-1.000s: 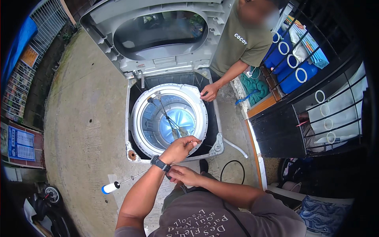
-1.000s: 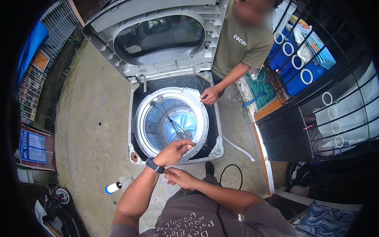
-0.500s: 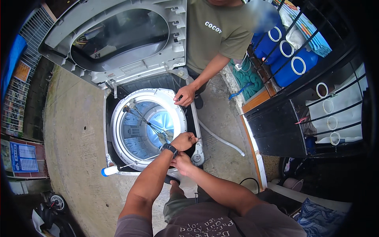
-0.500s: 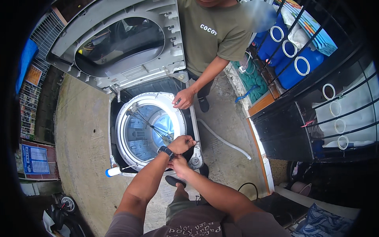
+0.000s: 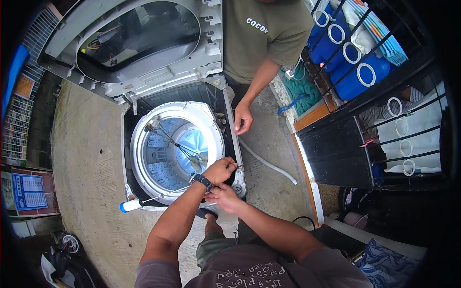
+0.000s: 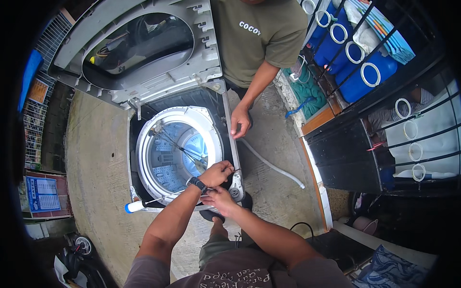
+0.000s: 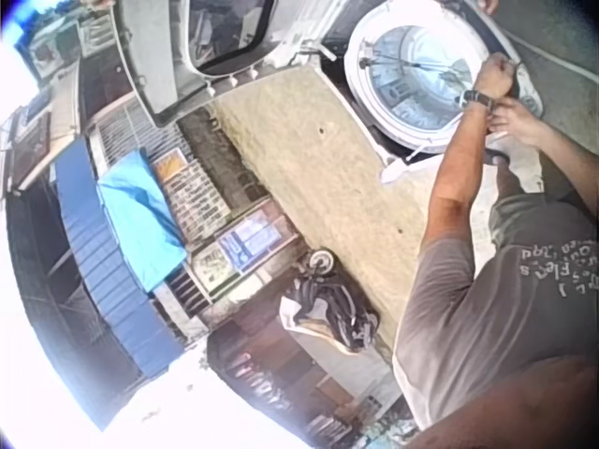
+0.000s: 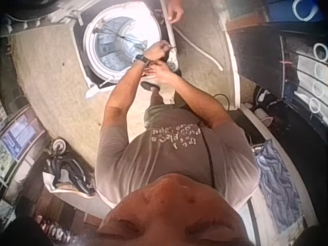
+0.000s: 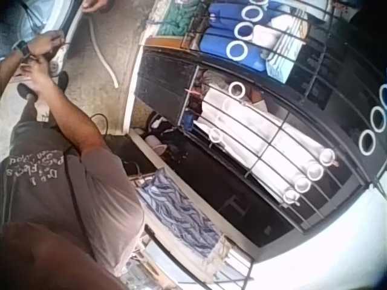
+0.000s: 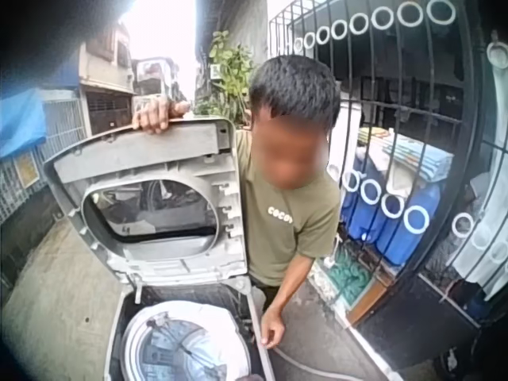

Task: The person retrieves tools and components from a motorcycle storage box, trims washing machine suspension rod parts using scissors, and fits the suspension rods onto the washing machine with an assistant using a wrench.

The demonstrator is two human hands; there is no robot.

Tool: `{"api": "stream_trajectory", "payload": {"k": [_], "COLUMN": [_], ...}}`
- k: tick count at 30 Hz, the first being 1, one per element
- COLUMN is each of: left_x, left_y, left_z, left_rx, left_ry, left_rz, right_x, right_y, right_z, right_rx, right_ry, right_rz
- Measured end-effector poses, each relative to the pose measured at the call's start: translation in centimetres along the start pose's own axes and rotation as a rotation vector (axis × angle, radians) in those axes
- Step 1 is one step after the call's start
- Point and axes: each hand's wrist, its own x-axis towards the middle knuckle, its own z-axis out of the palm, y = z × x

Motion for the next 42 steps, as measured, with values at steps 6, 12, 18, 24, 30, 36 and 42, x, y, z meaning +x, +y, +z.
{"api": "stream_trajectory", "payload": {"k": [6,12,18,24,30,36,42], "left_x": [-1.3,-9.1,-25.2,-36.0,-44.7,-51.4,-50.5], "left_y": [-1.2,0.4,-4.9,-12.3,-19.1,-21.8,-24.6], "left_z": [-1.4,-0.3,2.9,0.6,-7.3,-21.3,-34.2], "left_rx": [-0.066,-0.415,-0.531,-0.588,-0.586,-0.453,-0.624], "left_ry": [0.272,0.719,0.816,0.826,0.755,0.594,0.478], "left_rz": [-0.025,0.165,0.005,-0.065,0.01,0.08,0.079], "right_x": [-0.9,-4.7,-5.6,-2.6,1.6,4.3,8.2], "right_y": [-0.2,-1.3,-1.4,1.3,10.3,19.1,17.7], "right_z": [0.3,-0.9,1.3,9.7,23.3,35.0,47.1], "right_rx": [-0.034,-0.171,-0.52,-0.862,-1.439,-1.202,-1.458], "right_ry": [-0.017,-0.09,-0.202,-0.386,-0.535,-0.503,-0.561], "right_rz": [0.039,0.089,0.216,0.21,0.175,0.092,-0.207]}}
